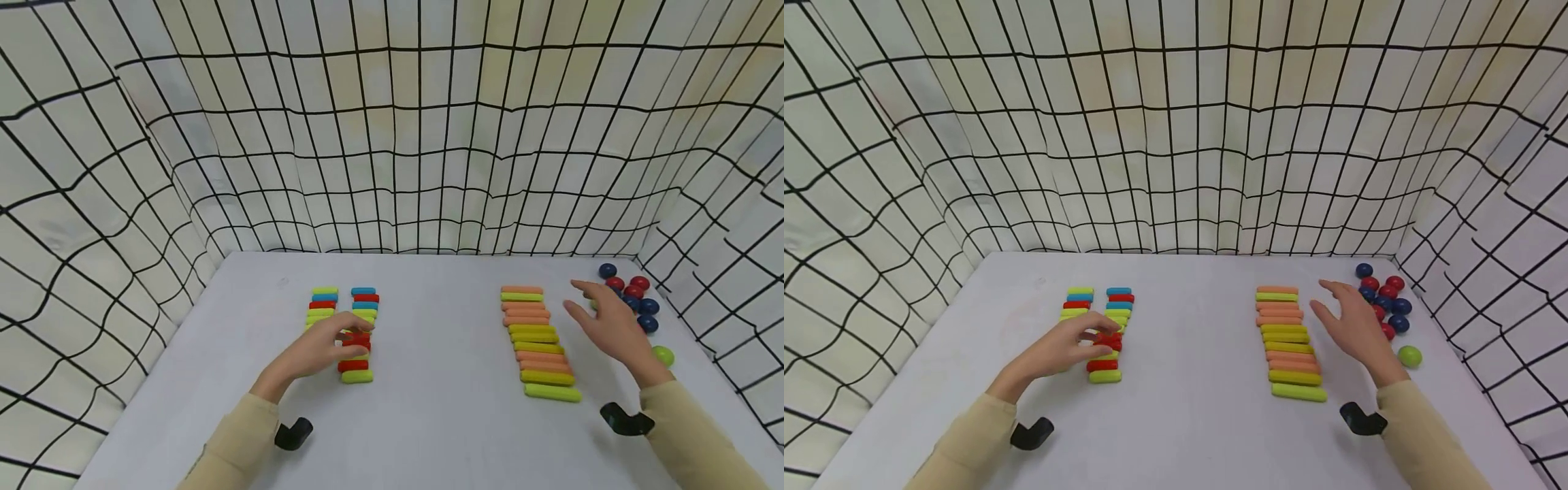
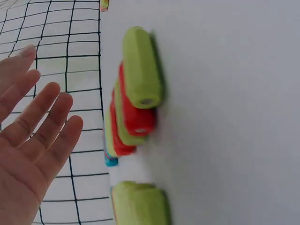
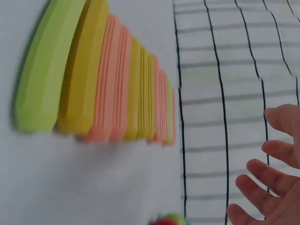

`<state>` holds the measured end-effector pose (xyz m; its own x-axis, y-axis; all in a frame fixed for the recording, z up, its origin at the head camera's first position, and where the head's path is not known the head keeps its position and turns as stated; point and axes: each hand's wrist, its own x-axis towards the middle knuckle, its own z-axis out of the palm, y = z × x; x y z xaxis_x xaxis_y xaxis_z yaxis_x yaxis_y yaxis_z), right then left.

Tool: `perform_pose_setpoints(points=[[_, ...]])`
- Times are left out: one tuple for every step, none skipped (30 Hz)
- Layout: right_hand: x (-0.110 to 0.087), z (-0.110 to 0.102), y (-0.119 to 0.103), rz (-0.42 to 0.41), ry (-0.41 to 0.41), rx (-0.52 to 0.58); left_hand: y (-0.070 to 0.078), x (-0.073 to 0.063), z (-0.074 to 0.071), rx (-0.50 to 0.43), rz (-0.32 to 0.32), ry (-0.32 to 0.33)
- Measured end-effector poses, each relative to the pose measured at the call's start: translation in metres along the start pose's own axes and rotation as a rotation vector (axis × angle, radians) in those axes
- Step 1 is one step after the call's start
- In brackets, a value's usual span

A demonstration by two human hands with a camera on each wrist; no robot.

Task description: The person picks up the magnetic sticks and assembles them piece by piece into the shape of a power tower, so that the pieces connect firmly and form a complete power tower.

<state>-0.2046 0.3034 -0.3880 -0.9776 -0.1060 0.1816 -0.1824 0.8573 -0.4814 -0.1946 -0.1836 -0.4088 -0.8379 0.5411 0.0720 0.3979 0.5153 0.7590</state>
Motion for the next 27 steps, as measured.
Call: perform_pose_setpoints(points=[[-0.005,-0.002,0.008,0.018,0.030,-0.002,-0.003,-0.004,0.002,-0.001,-0.003,-0.002],[-0.011,-0.004,0.016,0.038,0.055,0.001,-0.005,-0.008,0.003,-0.004,-0.005,-0.003],[-0.016,-0.006,0.023,0.065,0.070,0.003,-0.007,-0.011,0.005,-0.008,-0.011,-0.003],[-0.020,-0.008,0.031,0.087,0.086,0.003,-0.009,-0.014,0.006,-0.012,-0.011,-0.003],[-0.024,-0.010,0.039,0.115,0.093,-0.003,-0.010,-0.016,0.008,-0.019,-0.014,-0.002],[-0.029,-0.012,0.046,0.143,0.094,-0.003,-0.012,-0.018,0.009,-0.019,-0.015,-0.001],[-0.033,-0.014,0.053,0.166,0.093,-0.005,-0.013,-0.019,0.010,-0.018,-0.014,-0.002],[-0.037,-0.016,0.059,0.198,0.084,-0.006,-0.013,-0.020,0.011,-0.018,-0.014,-0.004],[-0.040,-0.018,0.064,0.224,0.078,-0.010,-0.014,-0.021,0.011,-0.017,-0.013,-0.006],[-0.044,-0.020,0.070,0.251,0.069,-0.013,-0.015,-0.022,0.012,-0.015,-0.012,-0.009],[-0.047,-0.022,0.074,0.278,0.058,-0.018,-0.015,-0.022,0.013,-0.012,-0.012,-0.013],[-0.049,-0.024,0.079,0.308,0.045,-0.018,-0.016,-0.022,0.013,-0.012,-0.010,-0.016],[-0.052,-0.026,0.083,0.338,0.032,-0.022,-0.017,-0.023,0.014,-0.009,-0.010,-0.019],[-0.053,-0.027,0.086,0.367,0.021,-0.025,-0.017,-0.023,0.014,-0.010,-0.011,-0.020],[-0.055,-0.027,0.090,0.393,0.011,-0.027,-0.017,-0.023,0.014,-0.006,-0.010,-0.020],[-0.055,-0.027,0.092,0.418,0.001,-0.029,-0.017,-0.023,0.015,-0.001,-0.010,-0.020],[-0.056,-0.027,0.095,0.435,-0.004,-0.033,-0.017,-0.023,0.015,0.004,-0.010,-0.016],[-0.056,-0.026,0.097,0.454,-0.009,-0.034,-0.018,-0.023,0.015,0.013,-0.013,-0.013],[-0.057,-0.024,0.099,0.467,-0.011,-0.037,-0.018,-0.023,0.015,0.024,-0.015,-0.009],[-0.058,-0.023,0.101,0.481,-0.014,-0.036,-0.018,-0.023,0.015,0.036,-0.013,-0.005],[-0.058,-0.021,0.103,0.487,-0.013,-0.039,-0.019,-0.024,0.015,0.046,-0.014,-0.005],[-0.059,-0.020,0.104,0.490,-0.011,-0.045,-0.019,-0.024,0.015,0.055,-0.014,-0.006],[-0.060,-0.019,0.105,0.493,-0.008,-0.047,-0.019,-0.025,0.015,0.063,-0.014,-0.008],[-0.061,-0.017,0.106,0.497,-0.005,-0.047,-0.020,-0.025,0.015,0.071,-0.013,-0.013],[-0.061,-0.017,0.107,0.497,-0.002,-0.047,-0.019,-0.026,0.015,0.074,-0.011,-0.017],[-0.061,-0.016,0.107,0.499,-0.001,-0.048,-0.020,-0.026,0.016,0.077,-0.010,-0.022],[-0.062,-0.015,0.108,0.496,0.002,-0.049,-0.020,-0.026,0.016,0.075,-0.009,-0.027]])
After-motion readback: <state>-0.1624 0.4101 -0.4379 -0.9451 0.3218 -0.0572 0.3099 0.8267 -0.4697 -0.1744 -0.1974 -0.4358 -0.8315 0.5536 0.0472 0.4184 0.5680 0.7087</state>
